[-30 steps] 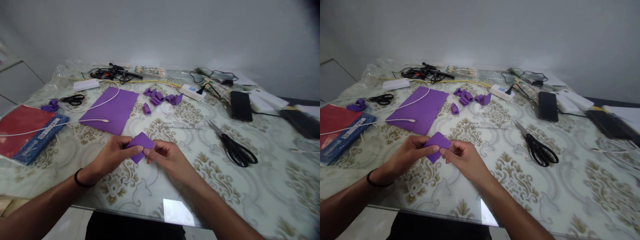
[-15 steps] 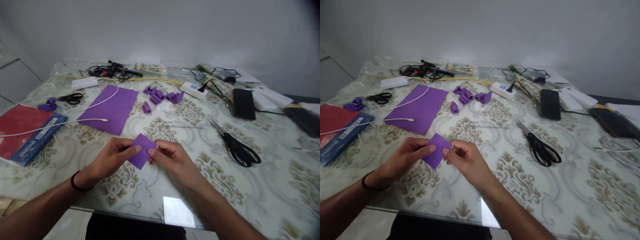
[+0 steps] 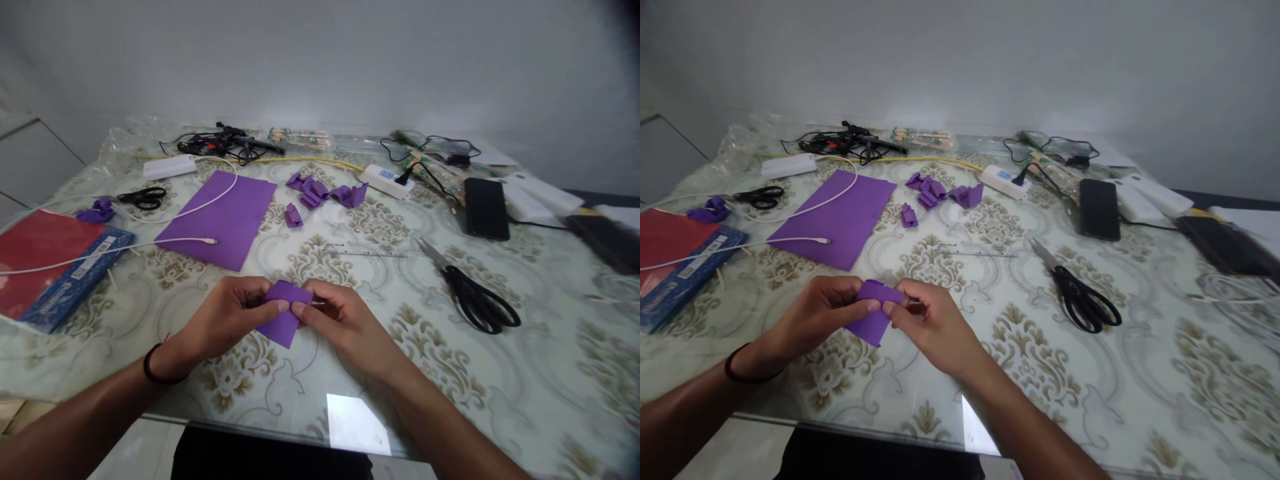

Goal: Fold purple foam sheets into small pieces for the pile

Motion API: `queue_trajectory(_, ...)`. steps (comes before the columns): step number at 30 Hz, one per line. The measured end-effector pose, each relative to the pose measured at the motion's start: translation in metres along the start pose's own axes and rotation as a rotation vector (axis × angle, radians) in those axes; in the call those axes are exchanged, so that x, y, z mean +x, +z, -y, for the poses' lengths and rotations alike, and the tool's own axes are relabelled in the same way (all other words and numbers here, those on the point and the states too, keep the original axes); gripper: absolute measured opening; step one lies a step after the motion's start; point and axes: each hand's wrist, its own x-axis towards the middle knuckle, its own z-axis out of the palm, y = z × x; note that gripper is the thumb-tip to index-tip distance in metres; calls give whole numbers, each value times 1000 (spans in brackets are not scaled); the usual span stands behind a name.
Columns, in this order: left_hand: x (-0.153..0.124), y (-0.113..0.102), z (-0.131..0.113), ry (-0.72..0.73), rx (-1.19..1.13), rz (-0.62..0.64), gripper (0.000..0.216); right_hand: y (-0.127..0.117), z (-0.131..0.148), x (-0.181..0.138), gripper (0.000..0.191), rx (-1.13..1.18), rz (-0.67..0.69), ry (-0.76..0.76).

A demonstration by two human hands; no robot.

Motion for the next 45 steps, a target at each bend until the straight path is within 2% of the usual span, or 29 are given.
queue_trajectory(4,0,0,2,-29,-35,-8,30,5,-3,0,26,-13,-77,1)
queue_trajectory(10,-1,1,-2,-44,76,90,30,3,0,0,22,-90,-46,-54)
queue_trajectory(16,-1,-2,-2,63,255,9,50,5,-2,2,20,-52,-72,-30)
queue_trajectory(23,-3,-2,-5,84,325,14,50,8,-4,2,17,-40,-100,-30)
queue_trajectory(31,-1,-4,-5,27,237,42,52,8,-4,3,14,-106,-104,-25)
queue_trajectory(39,0,-5,-11,-48,123,128,52,8,-1,2,12,-125,-98,-23)
queue_trajectory(42,-1,-5,-11,-67,81,124,50,6,2,2,14,-111,-76,1)
queue_trajectory(45,0,-4,-8,-35,151,81,45,4,1,2,12,-113,-82,9)
